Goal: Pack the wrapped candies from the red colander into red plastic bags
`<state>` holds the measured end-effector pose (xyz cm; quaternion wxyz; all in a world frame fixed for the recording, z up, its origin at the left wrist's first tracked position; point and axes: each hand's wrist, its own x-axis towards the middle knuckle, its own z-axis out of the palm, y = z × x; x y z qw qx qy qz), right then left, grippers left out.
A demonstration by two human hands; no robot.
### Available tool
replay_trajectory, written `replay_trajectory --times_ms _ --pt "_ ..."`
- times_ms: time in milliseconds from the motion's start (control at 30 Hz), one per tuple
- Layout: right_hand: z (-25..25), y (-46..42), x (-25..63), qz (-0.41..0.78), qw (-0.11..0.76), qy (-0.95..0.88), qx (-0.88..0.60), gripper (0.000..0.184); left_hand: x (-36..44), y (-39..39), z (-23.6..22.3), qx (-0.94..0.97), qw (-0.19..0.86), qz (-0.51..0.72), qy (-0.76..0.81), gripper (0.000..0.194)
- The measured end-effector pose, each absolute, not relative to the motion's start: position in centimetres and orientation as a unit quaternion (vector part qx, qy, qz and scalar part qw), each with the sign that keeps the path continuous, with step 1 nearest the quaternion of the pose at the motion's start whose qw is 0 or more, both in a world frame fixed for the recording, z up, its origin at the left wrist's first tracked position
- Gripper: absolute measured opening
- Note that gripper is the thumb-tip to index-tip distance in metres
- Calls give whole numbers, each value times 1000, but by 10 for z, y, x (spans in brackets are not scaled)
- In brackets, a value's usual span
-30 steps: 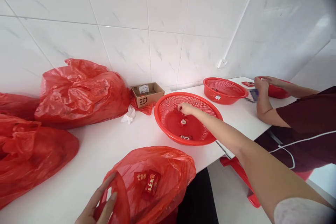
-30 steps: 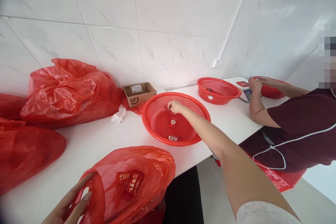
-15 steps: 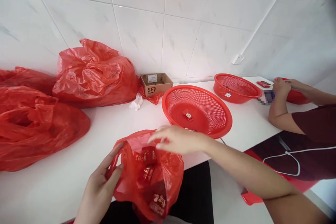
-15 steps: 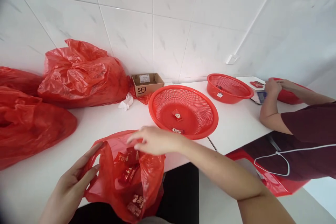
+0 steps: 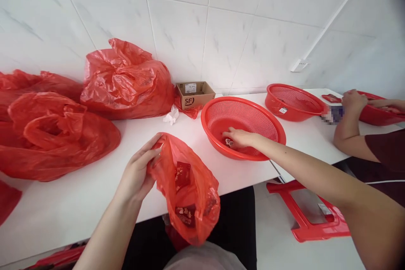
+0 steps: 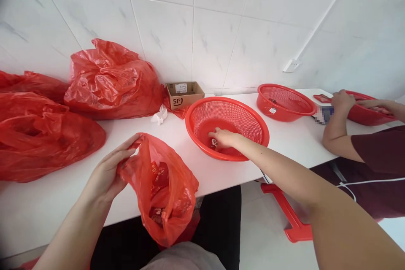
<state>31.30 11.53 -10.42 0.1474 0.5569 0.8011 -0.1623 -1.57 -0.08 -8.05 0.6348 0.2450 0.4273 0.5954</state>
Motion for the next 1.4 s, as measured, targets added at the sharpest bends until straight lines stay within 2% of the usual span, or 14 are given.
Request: replay_trajectory --times_ms 133,267,367,500,600,733,900,1000,1067,1133,1267,1400 --pt "-106 128 310 -200 124 799 554 28 -3 28 -67 222 637 626 392 45" --pt "-91 130 312 -231 53 792 563 10 -8 30 -72 211 575 683 398 43" --pt "-60 117 302 -284 -39 786 547 16 -21 13 -86 207 562 672 436 51" --pt "-32 82 252 -508 -194 736 403 26 -32 -14 -98 231 553 651 466 61" --pt "-38 56 200 -565 -188 725 347 26 -33 -27 -96 249 538 655 468 69" --pt "-53 39 158 -451 -220 777 380 36 -37 -35 -89 254 533 648 481 71" --pt "-46 38 192 -268 -241 839 408 25 -53 -43 -87 246 520 649 498 70" --pt "-55 22 233 -131 -215 821 512 46 -64 -52 -95 246 516 644 509 69" --pt "-75 -2 252 -85 -175 794 576 63 -71 -57 -104 237 506 646 519 66" --pt "-101 -30 255 -41 -165 780 602 67 -77 -61 -114 217 496 647 537 61" --pt "-143 -68 236 -37 -186 783 593 47 -84 -61 -127 188 483 645 561 55" --pt "-149 -62 231 -47 -193 782 591 32 -83 -59 -127 215 482 647 551 52"
